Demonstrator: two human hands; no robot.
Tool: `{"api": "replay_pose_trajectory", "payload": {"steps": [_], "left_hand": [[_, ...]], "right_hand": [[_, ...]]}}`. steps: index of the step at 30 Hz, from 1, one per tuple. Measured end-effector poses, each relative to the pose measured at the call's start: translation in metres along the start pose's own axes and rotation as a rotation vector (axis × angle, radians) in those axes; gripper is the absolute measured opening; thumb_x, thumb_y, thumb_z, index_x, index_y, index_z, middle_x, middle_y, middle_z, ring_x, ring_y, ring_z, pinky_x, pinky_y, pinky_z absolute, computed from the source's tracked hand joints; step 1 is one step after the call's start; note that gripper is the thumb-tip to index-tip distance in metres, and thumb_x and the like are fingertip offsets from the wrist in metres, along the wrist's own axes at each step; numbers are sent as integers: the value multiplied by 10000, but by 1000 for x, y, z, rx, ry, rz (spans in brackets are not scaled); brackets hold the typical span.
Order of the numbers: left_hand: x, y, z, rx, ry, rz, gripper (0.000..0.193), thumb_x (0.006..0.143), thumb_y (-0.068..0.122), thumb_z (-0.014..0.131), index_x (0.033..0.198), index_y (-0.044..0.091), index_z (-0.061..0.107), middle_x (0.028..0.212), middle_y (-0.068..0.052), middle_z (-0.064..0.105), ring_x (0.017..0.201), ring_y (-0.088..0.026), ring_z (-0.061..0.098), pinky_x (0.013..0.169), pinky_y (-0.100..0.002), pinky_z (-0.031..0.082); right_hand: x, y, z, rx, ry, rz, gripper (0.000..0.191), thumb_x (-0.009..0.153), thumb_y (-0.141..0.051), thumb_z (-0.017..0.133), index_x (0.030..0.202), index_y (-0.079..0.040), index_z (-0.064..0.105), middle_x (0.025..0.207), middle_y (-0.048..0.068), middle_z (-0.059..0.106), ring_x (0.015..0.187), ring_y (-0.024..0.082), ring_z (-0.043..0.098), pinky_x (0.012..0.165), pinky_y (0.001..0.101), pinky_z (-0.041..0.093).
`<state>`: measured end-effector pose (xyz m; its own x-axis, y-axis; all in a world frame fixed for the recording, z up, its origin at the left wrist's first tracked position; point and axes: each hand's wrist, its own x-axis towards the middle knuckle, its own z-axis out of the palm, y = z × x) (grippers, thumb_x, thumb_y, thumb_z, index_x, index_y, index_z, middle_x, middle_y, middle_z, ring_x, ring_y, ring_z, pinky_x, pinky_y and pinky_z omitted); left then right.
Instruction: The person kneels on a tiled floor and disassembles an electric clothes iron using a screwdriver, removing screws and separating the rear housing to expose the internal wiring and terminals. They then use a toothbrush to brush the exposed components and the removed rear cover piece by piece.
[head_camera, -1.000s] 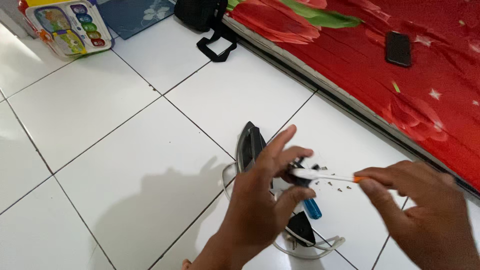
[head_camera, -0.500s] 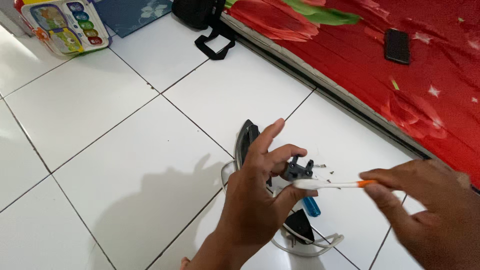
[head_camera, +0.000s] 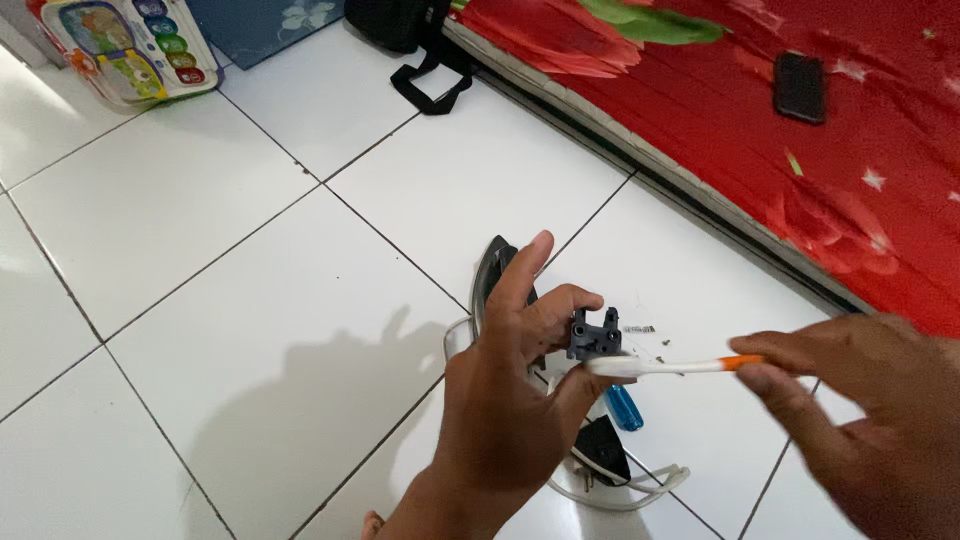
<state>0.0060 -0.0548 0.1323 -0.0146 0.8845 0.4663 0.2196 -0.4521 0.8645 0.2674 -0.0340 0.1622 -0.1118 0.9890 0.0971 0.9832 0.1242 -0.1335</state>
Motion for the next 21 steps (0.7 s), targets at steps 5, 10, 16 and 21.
{"api": "replay_pose_trajectory", "payload": {"steps": [5,10,16,21], "left_hand": [[-1,2,-4,-8,-50,3,897,884,86,811,1550,66,210,1311,-159,710,1164,-273,754,961,-378,594],[-5,2,2,-55,-127,79,870,943,55,776,1584,81,189,1355,-167,708,1210,-269,758,1024,-389,587],[-3,-4,1,-46,-137,-5,886,930,53,766,1573,83,158,1365,-145,694,1155,-252,768,941,-358,626],[-2,-4,0,-49,-91,-20,913,904,65,779,1571,87,156,1357,-122,700,1166,-258,763,954,-380,605]], "right_hand": [[5,18,-1,85,53,75,334,996,-393,635,1098,-127,810,808,108,790,802,203,723,787,400,606],[-1,1,2,41,-68,139,328,960,-475,674,1052,-209,841,885,43,768,877,168,702,774,383,590],[-1,-10,0,-10,104,-4,330,994,-467,649,1068,-190,813,850,40,781,838,170,687,798,418,523],[0,-8,5,-13,32,153,325,998,-404,613,1100,-159,800,963,74,782,877,169,730,818,392,558]]}}
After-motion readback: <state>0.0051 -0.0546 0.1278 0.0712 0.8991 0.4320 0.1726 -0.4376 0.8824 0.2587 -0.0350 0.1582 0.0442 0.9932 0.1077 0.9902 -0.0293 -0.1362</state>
